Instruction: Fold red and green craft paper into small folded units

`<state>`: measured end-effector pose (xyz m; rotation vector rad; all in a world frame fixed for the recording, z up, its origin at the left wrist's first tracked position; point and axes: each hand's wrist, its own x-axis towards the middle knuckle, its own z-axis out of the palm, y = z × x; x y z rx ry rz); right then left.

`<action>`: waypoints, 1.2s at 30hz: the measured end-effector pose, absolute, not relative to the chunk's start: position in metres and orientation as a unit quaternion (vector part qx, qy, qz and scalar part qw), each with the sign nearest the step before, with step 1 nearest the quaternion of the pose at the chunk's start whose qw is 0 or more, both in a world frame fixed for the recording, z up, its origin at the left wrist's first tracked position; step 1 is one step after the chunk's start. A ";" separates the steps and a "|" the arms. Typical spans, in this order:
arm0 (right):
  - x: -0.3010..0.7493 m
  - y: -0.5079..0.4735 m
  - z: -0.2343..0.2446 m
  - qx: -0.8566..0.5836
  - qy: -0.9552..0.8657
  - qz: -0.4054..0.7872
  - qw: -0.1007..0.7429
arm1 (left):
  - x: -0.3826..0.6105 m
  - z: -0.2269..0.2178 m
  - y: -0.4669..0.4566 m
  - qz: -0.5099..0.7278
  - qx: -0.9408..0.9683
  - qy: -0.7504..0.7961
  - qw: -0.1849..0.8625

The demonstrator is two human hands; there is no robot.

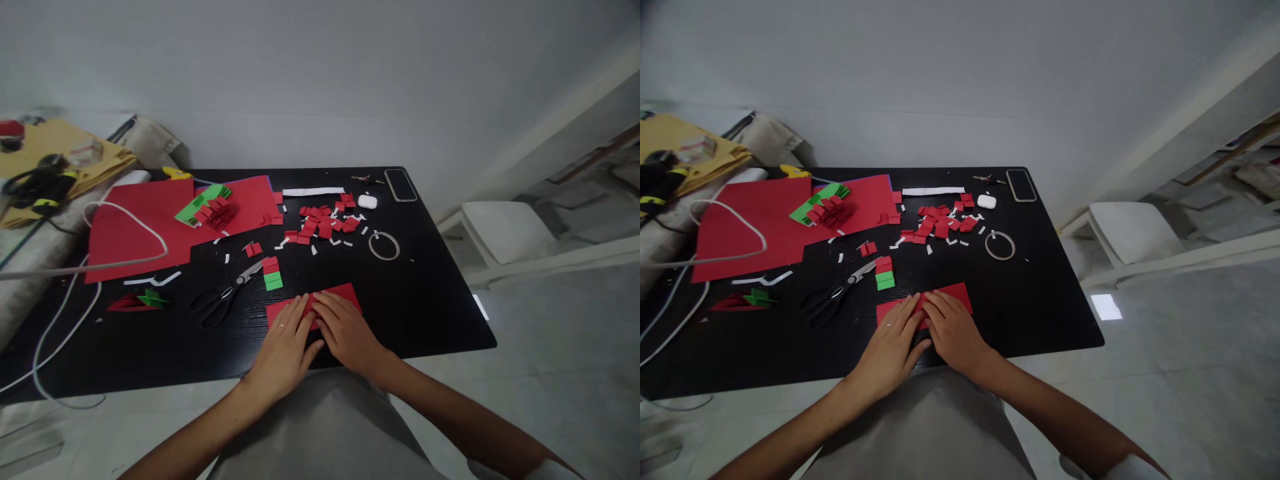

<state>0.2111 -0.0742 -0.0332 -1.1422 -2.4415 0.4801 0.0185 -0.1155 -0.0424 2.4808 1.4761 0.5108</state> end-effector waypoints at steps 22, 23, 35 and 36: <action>0.232 -0.073 -0.035 -0.479 -0.845 0.118 0.208 | 0.019 -0.043 -0.113 0.173 0.837 0.510 0.097; 0.236 -0.072 -0.034 -0.485 -0.842 0.112 0.207 | 0.019 -0.043 -0.113 0.173 0.836 0.511 0.099; 0.270 -0.055 -0.031 -0.508 -0.823 0.069 0.246 | 0.016 -0.045 -0.114 0.170 0.831 0.523 0.078; 0.267 -0.053 -0.030 -0.500 -0.823 0.074 0.260 | 0.016 -0.044 -0.113 0.168 0.833 0.522 0.078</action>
